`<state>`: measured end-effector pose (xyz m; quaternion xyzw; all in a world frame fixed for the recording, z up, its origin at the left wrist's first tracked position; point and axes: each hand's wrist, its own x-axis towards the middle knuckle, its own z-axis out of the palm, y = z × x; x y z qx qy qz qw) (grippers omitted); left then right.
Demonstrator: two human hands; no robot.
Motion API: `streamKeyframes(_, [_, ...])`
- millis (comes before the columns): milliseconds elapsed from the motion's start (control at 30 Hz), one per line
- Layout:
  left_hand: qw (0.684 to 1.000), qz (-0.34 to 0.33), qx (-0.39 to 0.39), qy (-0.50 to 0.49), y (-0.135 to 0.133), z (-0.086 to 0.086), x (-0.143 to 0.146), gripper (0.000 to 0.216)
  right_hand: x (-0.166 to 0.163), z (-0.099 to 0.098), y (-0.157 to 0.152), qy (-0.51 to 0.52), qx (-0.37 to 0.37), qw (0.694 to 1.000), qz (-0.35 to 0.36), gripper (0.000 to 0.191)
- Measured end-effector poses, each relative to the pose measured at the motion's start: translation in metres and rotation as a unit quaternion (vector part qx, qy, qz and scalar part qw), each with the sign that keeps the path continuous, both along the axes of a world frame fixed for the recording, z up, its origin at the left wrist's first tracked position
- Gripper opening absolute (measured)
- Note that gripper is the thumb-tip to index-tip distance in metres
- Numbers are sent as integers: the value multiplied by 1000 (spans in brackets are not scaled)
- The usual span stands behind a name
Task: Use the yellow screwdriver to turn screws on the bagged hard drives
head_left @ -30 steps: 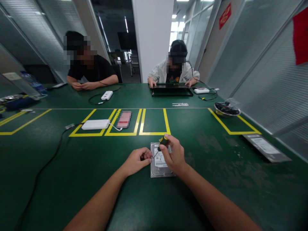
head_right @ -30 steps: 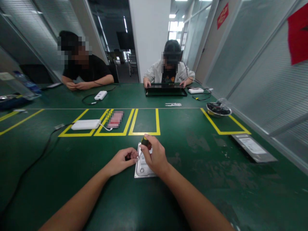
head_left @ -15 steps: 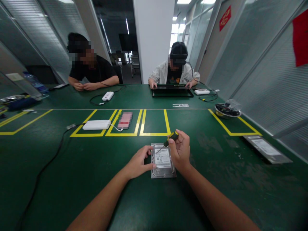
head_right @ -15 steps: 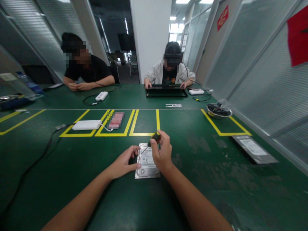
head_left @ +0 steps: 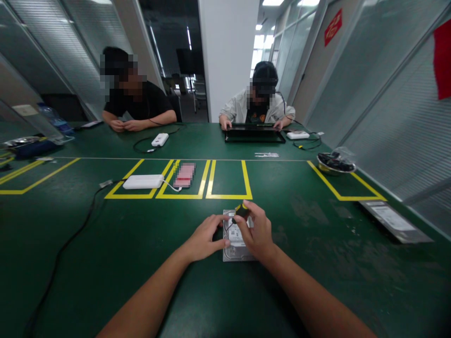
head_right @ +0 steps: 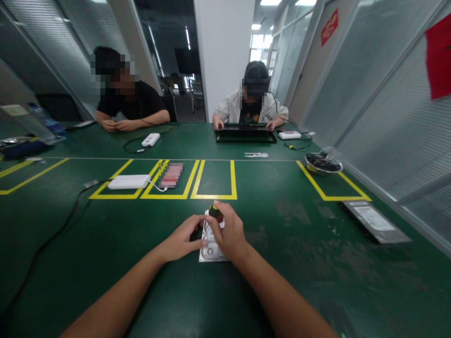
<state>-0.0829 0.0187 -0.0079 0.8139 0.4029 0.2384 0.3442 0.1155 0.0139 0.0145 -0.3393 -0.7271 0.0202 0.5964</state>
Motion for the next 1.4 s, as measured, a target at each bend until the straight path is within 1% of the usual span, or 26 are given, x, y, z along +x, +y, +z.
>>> streamKeyframes(133, [1000,-3,2,7,1,0,0,58,-1,1,0,-12,4,1000,2,43])
streamKeyframes(467, [1000,-6,-6,10,0,6,0,58,-3,-4,2,-12,1,1000,-3,45])
streamKeyframes(767, [1000,-2,-4,10,0,5,1,56,-4,4,1,-40,11,999,8,44])
streamKeyframes(933, [1000,2,4,5,0,3,1,51,-5,15,1,-68,4,997,31,41])
streamKeyframes(1133, [1000,19,-3,-6,0,2,1,49,-5,35,-1,-75,-1,996,41,28])
streamKeyframes(1300, [1000,23,-6,-12,0,1,0,41,-5,49,-1,-100,-31,994,35,16])
streamKeyframes(1400, [1000,24,-5,-5,0,0,-1,40,-5,57,-1,-137,-54,989,19,13])
